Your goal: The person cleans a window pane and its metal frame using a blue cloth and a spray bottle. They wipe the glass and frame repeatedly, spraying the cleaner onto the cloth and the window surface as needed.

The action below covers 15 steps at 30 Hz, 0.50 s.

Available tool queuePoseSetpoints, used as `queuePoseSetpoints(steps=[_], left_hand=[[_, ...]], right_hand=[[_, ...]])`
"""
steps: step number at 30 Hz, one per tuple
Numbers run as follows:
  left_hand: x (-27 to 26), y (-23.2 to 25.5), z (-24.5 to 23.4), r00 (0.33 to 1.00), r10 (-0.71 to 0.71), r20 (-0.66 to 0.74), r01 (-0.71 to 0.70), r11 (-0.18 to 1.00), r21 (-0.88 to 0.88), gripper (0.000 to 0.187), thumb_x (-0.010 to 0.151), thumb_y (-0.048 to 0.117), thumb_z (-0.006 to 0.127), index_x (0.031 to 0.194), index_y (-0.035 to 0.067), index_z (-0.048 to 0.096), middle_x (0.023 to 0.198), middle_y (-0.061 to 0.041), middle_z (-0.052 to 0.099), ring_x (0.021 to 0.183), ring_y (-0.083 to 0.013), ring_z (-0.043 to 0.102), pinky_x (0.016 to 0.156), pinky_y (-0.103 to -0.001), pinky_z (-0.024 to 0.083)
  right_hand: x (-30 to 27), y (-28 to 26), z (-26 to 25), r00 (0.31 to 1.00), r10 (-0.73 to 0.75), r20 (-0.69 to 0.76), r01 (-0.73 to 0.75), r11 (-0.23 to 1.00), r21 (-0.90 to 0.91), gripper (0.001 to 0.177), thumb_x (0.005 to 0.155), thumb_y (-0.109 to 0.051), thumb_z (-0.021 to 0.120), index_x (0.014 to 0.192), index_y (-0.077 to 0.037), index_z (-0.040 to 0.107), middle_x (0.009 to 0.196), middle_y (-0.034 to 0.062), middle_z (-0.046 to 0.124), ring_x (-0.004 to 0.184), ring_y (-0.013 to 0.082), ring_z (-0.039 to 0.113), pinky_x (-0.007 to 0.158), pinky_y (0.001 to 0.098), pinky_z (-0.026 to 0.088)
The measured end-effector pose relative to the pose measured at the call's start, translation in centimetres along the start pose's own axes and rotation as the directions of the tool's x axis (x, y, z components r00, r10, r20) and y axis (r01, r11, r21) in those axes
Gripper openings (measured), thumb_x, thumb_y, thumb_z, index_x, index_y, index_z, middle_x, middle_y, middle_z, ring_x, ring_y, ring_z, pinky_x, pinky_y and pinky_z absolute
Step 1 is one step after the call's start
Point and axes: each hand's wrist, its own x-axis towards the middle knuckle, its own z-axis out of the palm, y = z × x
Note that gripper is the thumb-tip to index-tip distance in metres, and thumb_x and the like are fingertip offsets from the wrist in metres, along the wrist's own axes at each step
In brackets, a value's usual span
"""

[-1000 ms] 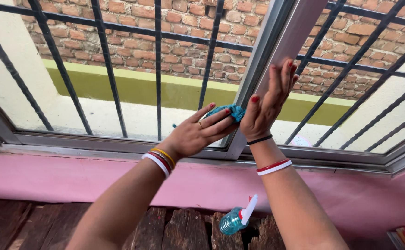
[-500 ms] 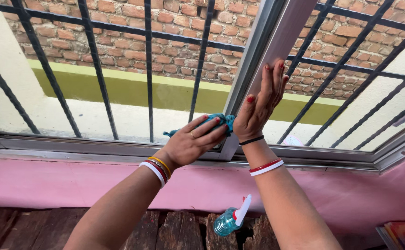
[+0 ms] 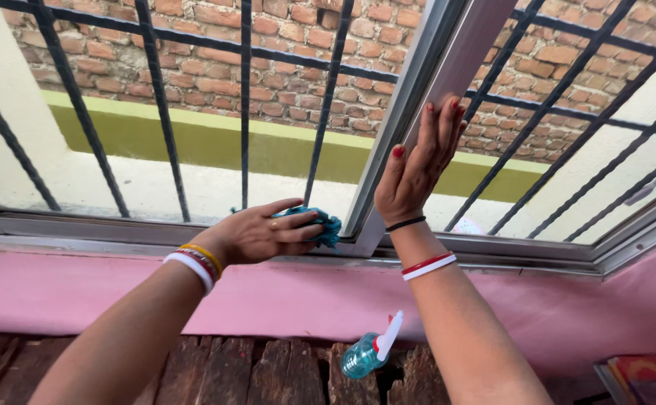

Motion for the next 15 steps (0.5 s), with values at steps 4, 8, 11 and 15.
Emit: queuePoseSetpoints(steps=[4,8,11,15], left_hand=[[3.0,1.9,1.5,0.991,-0.049,-0.123,0.056,0.997,0.052,0.048,0.093,0.018,0.049,0.138,0.033,0.056,0.159,0.001,0.037,0.15,-0.0231,0.028,0.127,-0.046,0.012],[6.5,3.1,1.8,0.996,-0.076,-0.04,0.077,0.996,0.046,0.035,0.105,0.022,0.045,0.137,0.029,0.056,0.163,0.001,0.034,0.158,-0.0258,0.022,0.131,-0.051,0.009],[4.7,2.7,1.7,0.997,-0.079,-0.012,0.079,0.992,0.1,0.046,0.101,0.021,0.049,0.145,0.033,0.05,0.168,0.0,0.025,0.157,-0.0236,0.018,0.129,-0.055,0.008],[-2.6,1.4,2.5,0.947,-0.283,-0.154,0.316,0.912,0.261,0.065,0.096,0.023,0.057,0.151,0.05,0.038,0.169,0.01,0.014,0.155,-0.0201,0.014,0.125,-0.059,0.004]], right_hand=[[-0.1,0.0,0.1,1.0,-0.001,-0.008,0.001,1.0,-0.023,0.06,0.115,-0.043,0.022,0.164,-0.008,0.03,0.175,0.0117,0.018,0.162,0.027,0.012,0.135,0.0487,0.002],[0.0,0.2,-0.3,1.0,-0.005,0.007,0.005,1.0,-0.001,0.059,0.117,-0.043,0.022,0.164,-0.009,0.03,0.176,0.0115,0.018,0.163,0.0264,0.012,0.136,0.048,0.003],[0.1,0.2,-0.3,1.0,-0.009,0.012,0.009,1.0,-0.014,0.059,0.117,-0.044,0.023,0.164,-0.01,0.03,0.176,0.0112,0.018,0.163,0.0254,0.012,0.135,0.0478,0.0],[0.1,0.1,-0.2,1.0,-0.006,0.02,0.007,0.998,-0.061,0.059,0.116,-0.043,0.023,0.164,-0.009,0.031,0.175,0.0122,0.018,0.162,0.0249,0.01,0.133,0.0487,-0.005]])
